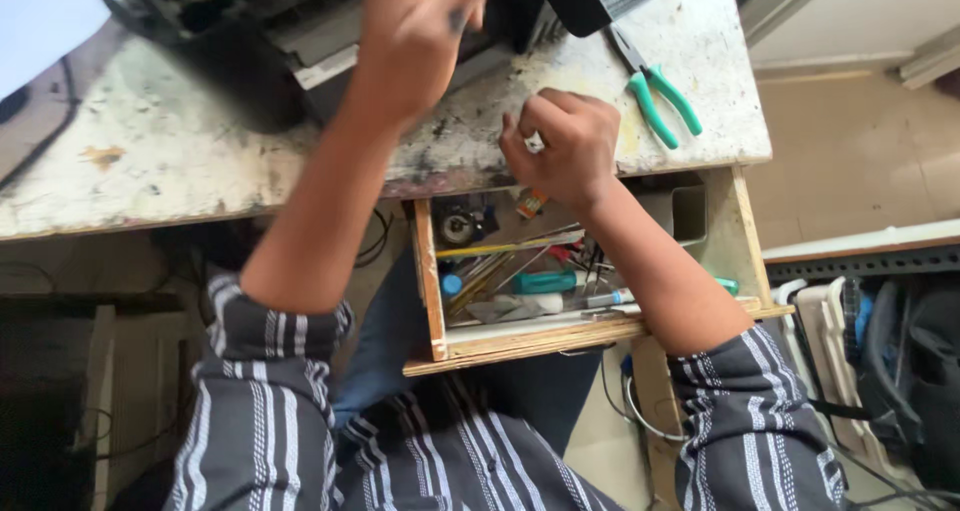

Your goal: The person sits on the floor working on a printer, handling cables and connectors inside the machine, then moves to a workbench where they use a screwdriver and pliers on a printer component and a syringe-like tool. They then search through a drawer of small parts and tools and wrap a small item in a sheet of paper.

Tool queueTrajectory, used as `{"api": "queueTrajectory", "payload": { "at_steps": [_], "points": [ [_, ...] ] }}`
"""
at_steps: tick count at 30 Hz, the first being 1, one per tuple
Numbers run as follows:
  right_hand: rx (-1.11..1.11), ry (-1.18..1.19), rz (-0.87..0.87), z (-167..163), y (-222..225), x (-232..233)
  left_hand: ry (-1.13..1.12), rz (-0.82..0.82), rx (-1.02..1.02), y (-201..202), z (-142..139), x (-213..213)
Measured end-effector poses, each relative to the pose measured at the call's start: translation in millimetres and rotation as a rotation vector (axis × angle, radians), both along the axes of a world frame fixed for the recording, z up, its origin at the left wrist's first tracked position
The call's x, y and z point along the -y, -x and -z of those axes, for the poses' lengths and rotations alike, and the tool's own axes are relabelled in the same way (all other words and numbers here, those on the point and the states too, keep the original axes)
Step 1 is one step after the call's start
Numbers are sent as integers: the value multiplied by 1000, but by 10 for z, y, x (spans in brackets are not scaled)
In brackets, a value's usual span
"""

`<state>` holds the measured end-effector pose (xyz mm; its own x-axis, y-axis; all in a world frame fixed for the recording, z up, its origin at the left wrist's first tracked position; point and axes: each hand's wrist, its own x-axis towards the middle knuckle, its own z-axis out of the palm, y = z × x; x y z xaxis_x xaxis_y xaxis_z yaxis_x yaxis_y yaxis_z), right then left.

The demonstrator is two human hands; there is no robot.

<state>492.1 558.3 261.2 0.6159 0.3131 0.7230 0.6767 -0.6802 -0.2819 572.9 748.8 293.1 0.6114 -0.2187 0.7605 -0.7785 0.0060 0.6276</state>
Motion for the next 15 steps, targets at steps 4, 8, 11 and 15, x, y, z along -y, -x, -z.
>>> {"api": "queueTrajectory", "payload": {
  "at_steps": [4, 8, 11, 15],
  "points": [
    [-12, 1, -2, 2, 94, -48, 318, 415, -355, 399, 129, -150],
    [6, 58, 0, 53, 217, -116, 250, 304, -336, 612, 170, -197],
    [-10, 103, -21, 62, 291, -180, 57, 32, -208, 706, 257, -326],
    [-61, 101, 15, 49, 416, -224, -40, -98, -132, 876, 395, -562]
  ]
}}
